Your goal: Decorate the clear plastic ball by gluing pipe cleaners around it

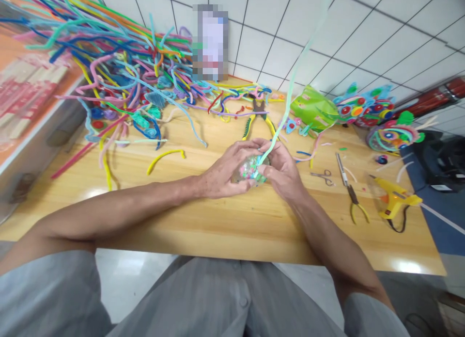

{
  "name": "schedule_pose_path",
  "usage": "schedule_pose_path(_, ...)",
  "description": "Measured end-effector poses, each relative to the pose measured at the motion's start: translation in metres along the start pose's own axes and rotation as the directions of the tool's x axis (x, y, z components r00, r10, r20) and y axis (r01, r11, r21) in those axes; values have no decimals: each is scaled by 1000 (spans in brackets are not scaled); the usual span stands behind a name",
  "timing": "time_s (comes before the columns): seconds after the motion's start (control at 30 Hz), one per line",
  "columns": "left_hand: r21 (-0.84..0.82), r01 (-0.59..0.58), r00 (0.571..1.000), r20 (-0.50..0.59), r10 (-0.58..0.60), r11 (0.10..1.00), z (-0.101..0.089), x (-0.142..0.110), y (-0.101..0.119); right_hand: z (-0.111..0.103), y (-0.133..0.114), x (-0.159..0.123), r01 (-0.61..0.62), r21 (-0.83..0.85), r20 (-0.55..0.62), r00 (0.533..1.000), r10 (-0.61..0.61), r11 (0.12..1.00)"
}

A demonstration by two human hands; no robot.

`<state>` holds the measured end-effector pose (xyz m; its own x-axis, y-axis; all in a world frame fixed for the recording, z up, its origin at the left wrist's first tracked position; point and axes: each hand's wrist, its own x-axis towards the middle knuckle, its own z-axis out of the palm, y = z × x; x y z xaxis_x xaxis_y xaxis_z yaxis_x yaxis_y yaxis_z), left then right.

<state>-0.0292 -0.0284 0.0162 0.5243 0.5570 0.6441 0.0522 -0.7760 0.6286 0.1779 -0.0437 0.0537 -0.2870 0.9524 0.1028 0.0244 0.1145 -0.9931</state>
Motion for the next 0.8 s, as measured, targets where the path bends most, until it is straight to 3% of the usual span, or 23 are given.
schedule_pose_path(0.2,-14,70,997,-18,-70,997,-1,-2,4,1,5,0,37,4,13,999,-37,999)
schedule_pose_path(0.37,13,137,990,-37,-137,990,2,-6,7,-1,7,0,-2,17,0,1000,2,1000)
schedule_pose_path(0.57,5,121,991,-48,-121,993,4,-6,7,-6,2,2,-1,-4,-16,1000,1,1000)
schedule_pose_path(0.8,-11,103,994,-30,-104,995,2,-8,6,-16,-5,-2,118,-177,133,987,-95,977)
